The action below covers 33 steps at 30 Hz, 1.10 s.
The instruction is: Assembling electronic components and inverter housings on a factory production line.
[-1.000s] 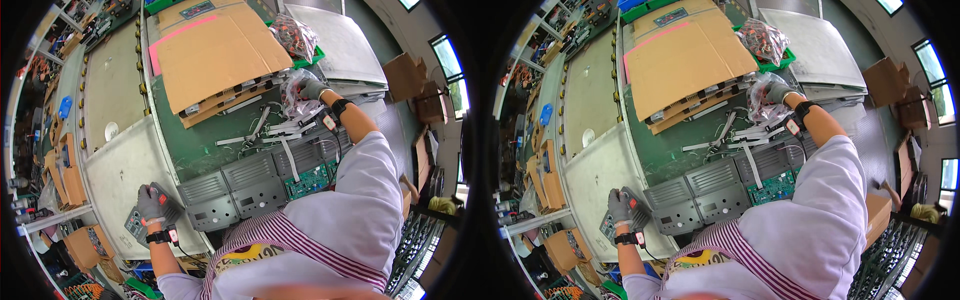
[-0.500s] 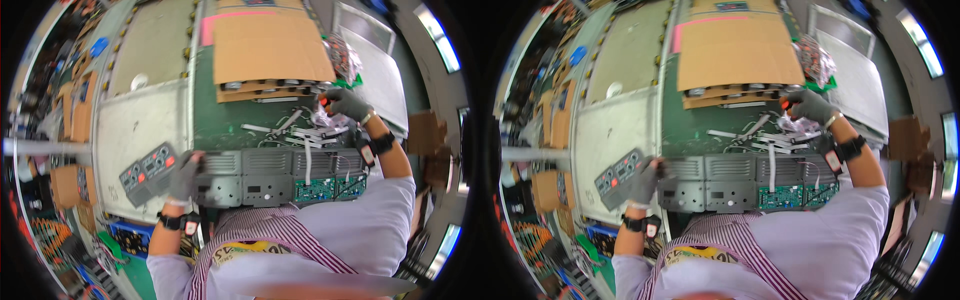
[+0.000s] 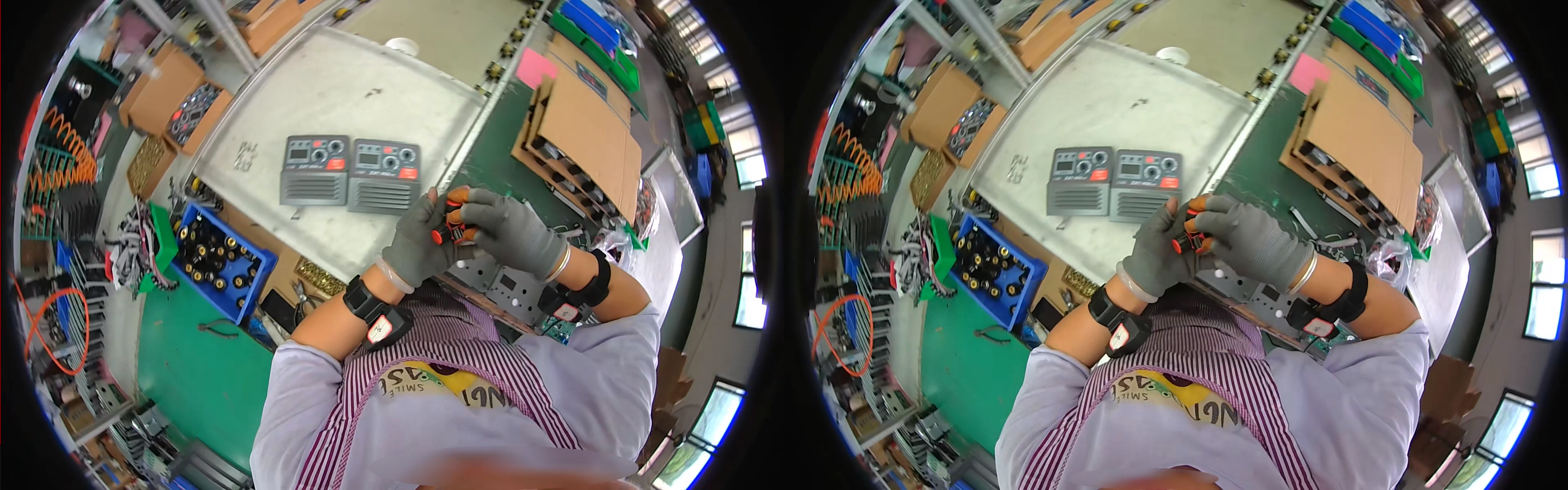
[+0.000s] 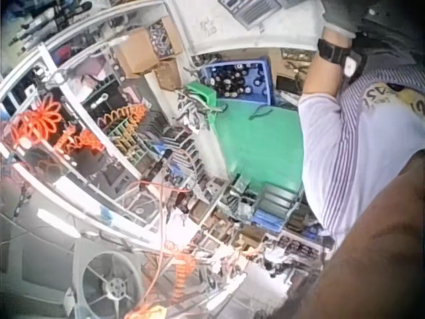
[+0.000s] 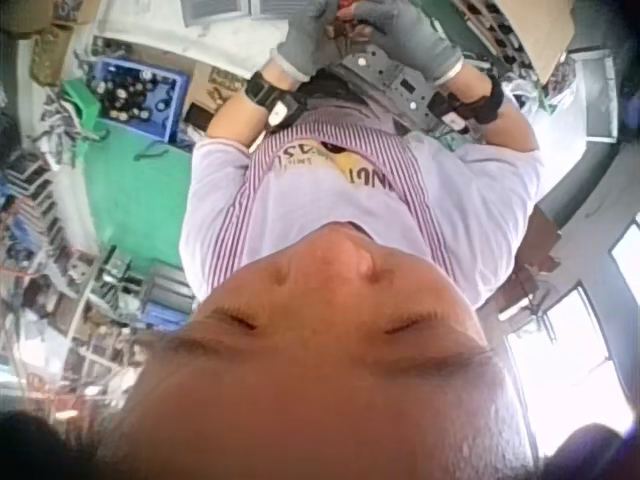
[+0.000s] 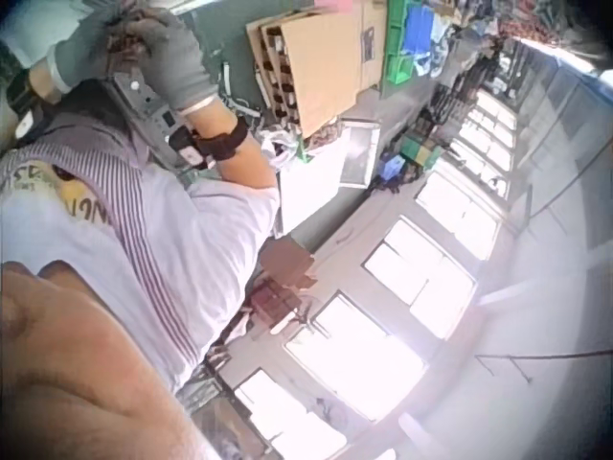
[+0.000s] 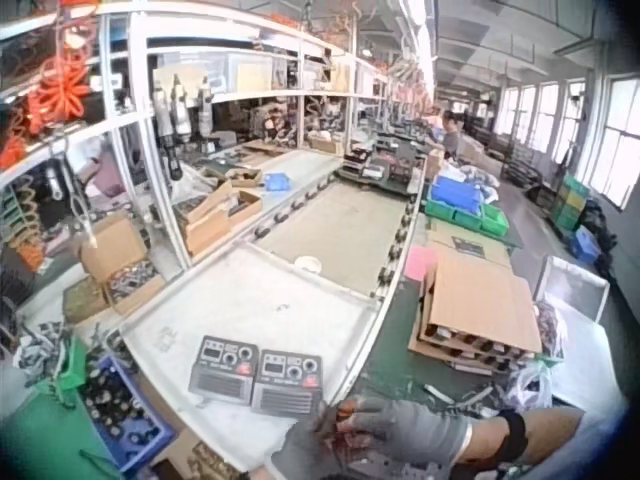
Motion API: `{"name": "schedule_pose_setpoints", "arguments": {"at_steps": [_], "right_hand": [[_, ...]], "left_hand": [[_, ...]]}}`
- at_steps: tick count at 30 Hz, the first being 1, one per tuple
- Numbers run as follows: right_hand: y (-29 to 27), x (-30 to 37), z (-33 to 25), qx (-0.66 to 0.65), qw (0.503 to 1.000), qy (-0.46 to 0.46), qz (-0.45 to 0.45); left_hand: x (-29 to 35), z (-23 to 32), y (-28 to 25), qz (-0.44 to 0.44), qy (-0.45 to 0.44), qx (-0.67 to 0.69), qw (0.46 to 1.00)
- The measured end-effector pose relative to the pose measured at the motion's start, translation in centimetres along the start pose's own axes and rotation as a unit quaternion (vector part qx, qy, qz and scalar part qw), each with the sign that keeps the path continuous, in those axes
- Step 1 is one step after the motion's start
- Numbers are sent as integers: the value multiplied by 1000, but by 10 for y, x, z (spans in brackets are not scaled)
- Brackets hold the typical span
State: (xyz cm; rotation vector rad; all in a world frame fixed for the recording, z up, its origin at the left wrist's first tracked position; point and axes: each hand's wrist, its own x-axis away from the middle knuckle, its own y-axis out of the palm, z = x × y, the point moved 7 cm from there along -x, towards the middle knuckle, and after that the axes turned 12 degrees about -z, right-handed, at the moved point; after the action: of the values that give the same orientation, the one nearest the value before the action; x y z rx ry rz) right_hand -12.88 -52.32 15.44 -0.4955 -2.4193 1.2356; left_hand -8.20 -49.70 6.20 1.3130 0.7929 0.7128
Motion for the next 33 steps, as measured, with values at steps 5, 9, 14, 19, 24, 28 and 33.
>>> {"name": "schedule_pose_setpoints", "arguments": {"at_steps": [5,9,14,19,24,28,33], "right_hand": [[12,-44,-31,-81,995,29,-56],[18,-60,-30,-185,978,92,-42],[-14,31,81,-305,905,270,124],[-23,278,210,-333,730,501,326],[-1,409,272,-234,623,667,336],[1,430,293,-245,531,637,502],[-37,319,272,-218,709,575,344]], "left_hand": [[53,38,3,2,57,-4,998],[91,59,-10,46,108,-30,993],[129,70,-43,132,53,-44,989],[152,69,-82,218,18,-52,974],[145,69,-96,243,-23,-102,964],[127,58,-99,320,-58,-146,934],[105,59,-78,318,-112,-294,894]]}}
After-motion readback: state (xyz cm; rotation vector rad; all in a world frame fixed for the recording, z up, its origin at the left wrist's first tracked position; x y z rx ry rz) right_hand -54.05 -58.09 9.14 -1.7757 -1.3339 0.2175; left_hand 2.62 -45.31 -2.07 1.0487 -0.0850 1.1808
